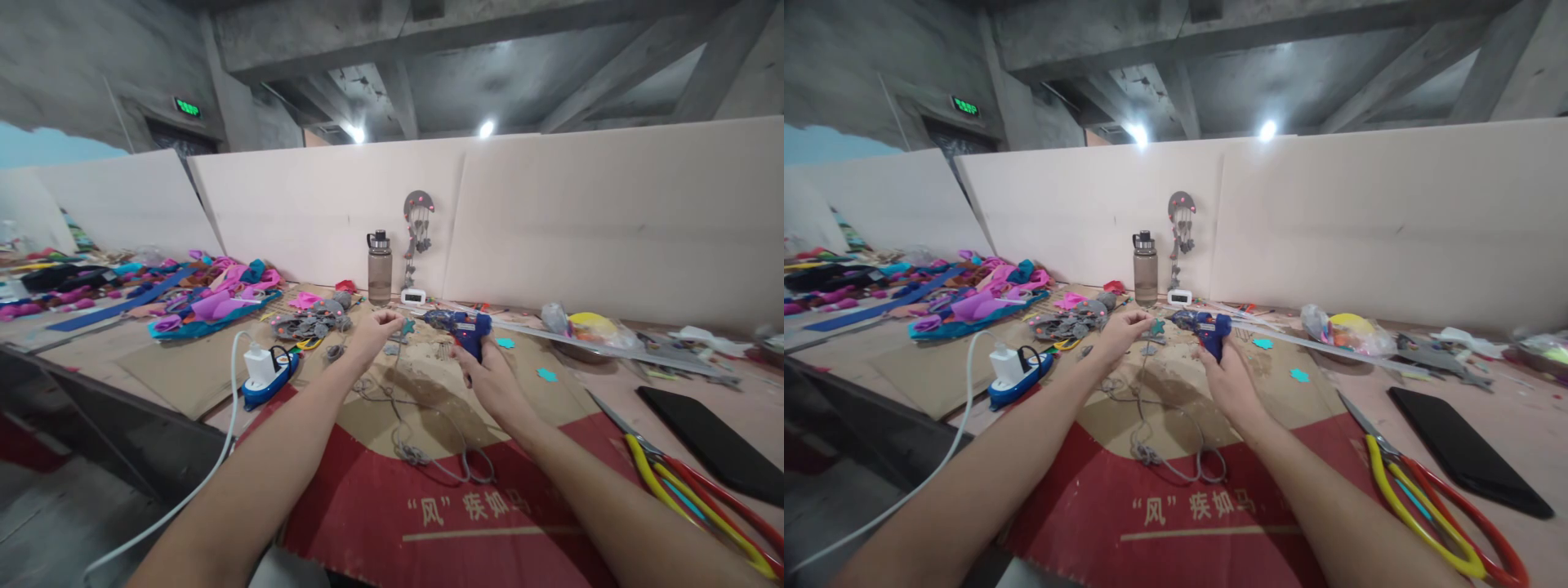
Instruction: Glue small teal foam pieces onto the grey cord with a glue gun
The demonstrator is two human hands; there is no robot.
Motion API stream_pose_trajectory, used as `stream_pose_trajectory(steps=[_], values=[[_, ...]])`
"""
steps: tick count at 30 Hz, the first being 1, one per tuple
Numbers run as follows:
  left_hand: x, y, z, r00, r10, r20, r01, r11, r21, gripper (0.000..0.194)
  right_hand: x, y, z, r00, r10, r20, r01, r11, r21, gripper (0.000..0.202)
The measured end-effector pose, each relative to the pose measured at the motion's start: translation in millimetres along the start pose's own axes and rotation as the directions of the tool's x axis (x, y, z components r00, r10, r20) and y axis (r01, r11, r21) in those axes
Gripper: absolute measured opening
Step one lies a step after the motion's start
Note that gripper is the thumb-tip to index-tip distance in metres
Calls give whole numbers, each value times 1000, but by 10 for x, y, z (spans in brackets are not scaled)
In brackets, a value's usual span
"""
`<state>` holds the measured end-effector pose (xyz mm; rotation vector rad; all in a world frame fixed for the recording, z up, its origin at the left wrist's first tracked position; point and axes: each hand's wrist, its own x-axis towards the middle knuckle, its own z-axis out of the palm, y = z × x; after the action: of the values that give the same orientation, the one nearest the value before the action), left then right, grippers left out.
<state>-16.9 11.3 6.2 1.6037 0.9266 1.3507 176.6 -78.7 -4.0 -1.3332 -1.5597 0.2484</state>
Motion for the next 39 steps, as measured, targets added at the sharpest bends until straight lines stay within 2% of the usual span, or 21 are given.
stream_pose_trajectory(steps=[2, 4, 7, 10, 13, 17, 18, 21, 23, 25, 27, 30, 32, 33, 35, 39], values=[[-6, 3, 4, 1000, 26, 5, -27, 999, 19, 19, 37, 34, -16, 988, 145, 56, -150, 984, 99, 21], [-14, -5, 13, 998, 57, 31, -58, 998, 34, 20, 86, 96, -32, 965, 245, 92, -255, 959, 125, 18], [-22, -27, 38, 992, 92, 83, -95, 995, 40, 23, 160, 224, -45, 945, 309, 108, -308, 951, -26, 13], [-31, -32, 65, 991, 86, 107, -88, 996, 16, 22, 201, 338, -57, 931, 338, 137, -278, 902, -332, 14], [-46, -11, 84, 992, 84, 90, -84, 996, -14, 22, 201, 399, -103, 935, 335, 120, -228, 822, -522, 18], [-64, 19, 92, 994, 95, 53, -93, 995, -42, 28, 188, 403, -185, 984, 175, 39, -98, 707, -701, 23], [-67, 21, 94, 994, 97, 57, -96, 995, -24, 27, 188, 391, -188, 992, 125, 30, -69, 710, -701, 22], [-80, 17, 107, 991, 112, 77, -118, 990, 81, 20, 181, 315, -118, 999, 26, 44, -2, 874, -485, 17], [-101, 19, 131, 985, 151, 81, -162, 974, 158, 16, 153, 231, -14, 998, 29, 62, -15, 978, -208, 17], [-141, 39, 171, 971, 226, 81, -239, 939, 248, 13, 100, 132, 105, 993, 75, 92, -84, 991, 102, 22], [-198, 81, 222, 942, 320, 102, -335, 872, 356, 9, 35, 31, 209, 976, 158, 150, -205, 900, 385, 31], [-291, 159, 292, 886, 433, 167, -457, 754, 472, 7, -46, -108, 289, 930, 270, 251, -368, 632, 682, 44], [-335, 196, 321, 868, 462, 183, -487, 719, 496, 9, -77, -183, 285, 904, 290, 313, -422, 506, 752, 46], [-348, 206, 329, 868, 464, 178, -486, 718, 499, 9, -85, -213, 271, 901, 292, 322, -430, 491, 758, 44], [-360, 212, 337, 880, 447, 159, -464, 738, 490, 9, -89, -251, 235, 907, 299, 297, -418, 538, 732, 38], [-364, 202, 343, 917, 376, 133, -396, 819, 415, 8, -64, -231, 188, 926, 307, 219, -376, 706, 600, 22]])
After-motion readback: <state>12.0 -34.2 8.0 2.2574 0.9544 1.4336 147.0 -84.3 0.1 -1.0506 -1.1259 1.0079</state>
